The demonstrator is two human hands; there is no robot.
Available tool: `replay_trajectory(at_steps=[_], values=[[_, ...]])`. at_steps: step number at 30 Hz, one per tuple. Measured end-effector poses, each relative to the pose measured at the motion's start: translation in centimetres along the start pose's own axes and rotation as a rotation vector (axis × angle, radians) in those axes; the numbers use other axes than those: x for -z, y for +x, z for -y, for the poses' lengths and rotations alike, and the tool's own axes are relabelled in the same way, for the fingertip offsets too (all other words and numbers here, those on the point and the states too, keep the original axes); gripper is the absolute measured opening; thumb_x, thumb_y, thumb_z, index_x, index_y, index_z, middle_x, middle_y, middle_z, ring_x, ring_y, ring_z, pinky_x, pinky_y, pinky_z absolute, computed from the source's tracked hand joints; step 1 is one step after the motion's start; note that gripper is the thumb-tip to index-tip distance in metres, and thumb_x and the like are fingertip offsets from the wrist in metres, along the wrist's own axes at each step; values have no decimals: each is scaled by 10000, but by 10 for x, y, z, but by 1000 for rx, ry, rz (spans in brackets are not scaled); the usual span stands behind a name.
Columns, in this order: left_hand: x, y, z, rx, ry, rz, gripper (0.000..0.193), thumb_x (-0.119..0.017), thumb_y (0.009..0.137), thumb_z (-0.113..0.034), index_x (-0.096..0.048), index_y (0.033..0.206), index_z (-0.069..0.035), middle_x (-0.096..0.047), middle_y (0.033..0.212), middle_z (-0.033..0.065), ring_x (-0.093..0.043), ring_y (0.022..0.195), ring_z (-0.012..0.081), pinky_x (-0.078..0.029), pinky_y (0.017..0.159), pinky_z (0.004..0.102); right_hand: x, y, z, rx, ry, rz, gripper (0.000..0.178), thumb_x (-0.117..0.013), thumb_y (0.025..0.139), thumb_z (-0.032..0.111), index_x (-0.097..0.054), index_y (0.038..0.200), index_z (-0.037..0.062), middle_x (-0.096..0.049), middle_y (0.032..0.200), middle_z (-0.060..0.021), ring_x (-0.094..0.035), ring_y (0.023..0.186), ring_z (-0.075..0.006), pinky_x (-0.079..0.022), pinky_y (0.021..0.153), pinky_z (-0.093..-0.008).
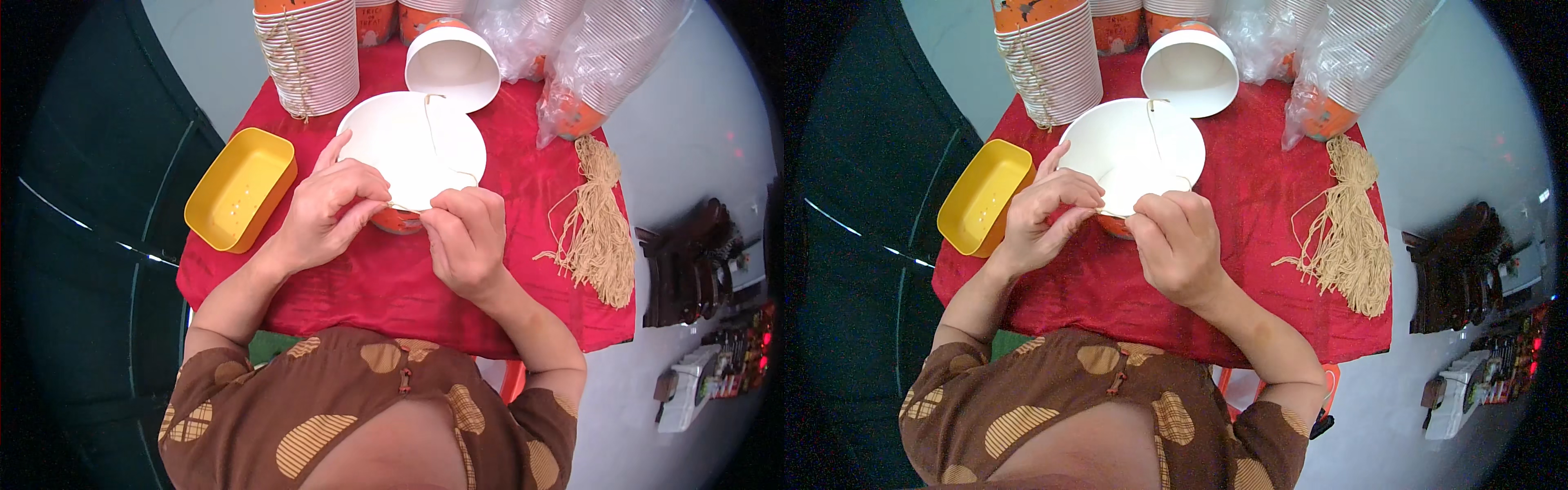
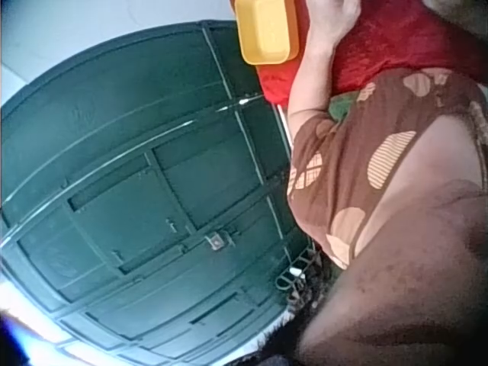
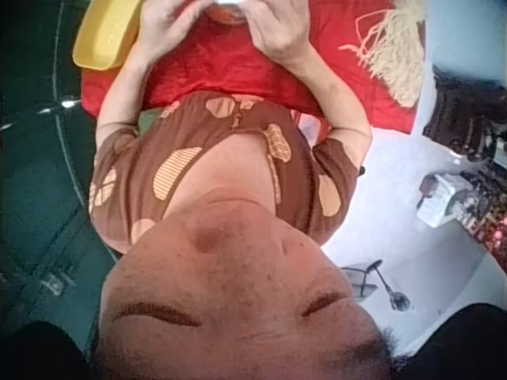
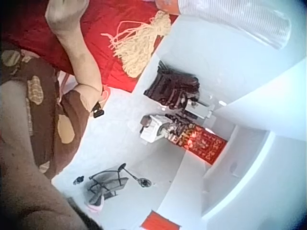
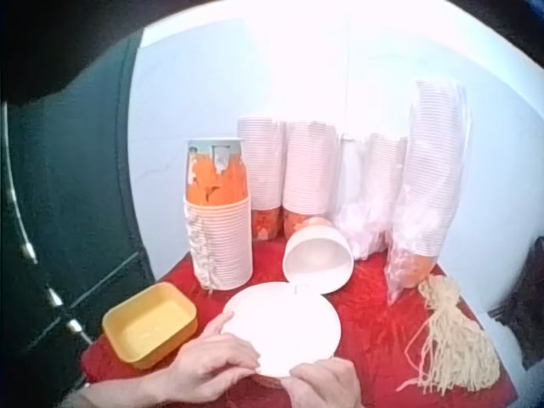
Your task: Threading strings through pre-punched holes in paper buckets to assemble handles.
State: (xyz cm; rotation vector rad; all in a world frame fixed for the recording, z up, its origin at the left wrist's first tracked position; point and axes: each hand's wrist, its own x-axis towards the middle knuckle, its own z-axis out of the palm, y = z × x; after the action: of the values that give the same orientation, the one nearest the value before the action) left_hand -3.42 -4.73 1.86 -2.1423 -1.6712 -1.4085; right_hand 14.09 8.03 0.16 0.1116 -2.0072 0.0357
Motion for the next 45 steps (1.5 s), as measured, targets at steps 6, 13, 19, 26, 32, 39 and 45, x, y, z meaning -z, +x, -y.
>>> replay_trajectory(at_steps=[6,13,19,26,32,39,45], values=[[-3,-2,-2,17,13,-39,123,-684,799,7,-613,866,-68,-651,827,44,-657,839,197,-274,1123,535,0,-7,6,-33,6,32,272,-721,708,-3,-586,944,16,-582,966,-111,-540,864,-286,-443,744,-394],[-5,-1,-4,13,10,-63,123,-687,797,3,-604,854,-68,-646,814,40,-655,829,194,-277,1121,535,0,7,8,-99,-38,83,315,-755,700,51,-606,978,51,-582,961,-80,-536,869,-267,-386,790,-402],[-4,-5,-1,20,-3,-69,117,-666,808,12,-596,867,-61,-635,820,41,-646,823,199,-268,1126,538,0,10,5,-74,45,121,254,-731,683,13,-621,909,51,-592,900,-59,-542,839,-247,-382,762,-388],[-5,-4,-2,13,29,-73,122,-628,824,29,-571,881,-63,-612,828,38,-632,825,210,-265,1120,551,-4,9,8,-24,25,80,272,-732,679,13,-598,916,27,-597,967,-83,-544,861,-264,-394,758,-385],[-7,-4,-1,16,33,-67,122,-629,822,26,-565,877,-62,-606,831,40,-629,827,214,-269,1115,554,-4,15,9,-108,-35,82,196,-702,710,93,-600,868,38,-591,951,-54,-557,888,-242,-409,781,-381],[-7,-5,-1,3,31,-60,135,-630,820,27,-559,898,-57,-604,835,46,-628,826,219,-266,1114,561,-6,13,3,-38,9,87,183,-682,706,90,-614,869,44,-587,921,-49,-565,857,-227,-410,761,-375],[-7,-3,-1,-5,43,-55,130,-616,825,34,-555,897,-56,-591,829,43,-617,820,223,-248,1119,565,-5,17,6,-41,77,82,222,-712,672,-10,-599,862,18,-591,937,-89,-547,850,-260,-407,745,-380]])
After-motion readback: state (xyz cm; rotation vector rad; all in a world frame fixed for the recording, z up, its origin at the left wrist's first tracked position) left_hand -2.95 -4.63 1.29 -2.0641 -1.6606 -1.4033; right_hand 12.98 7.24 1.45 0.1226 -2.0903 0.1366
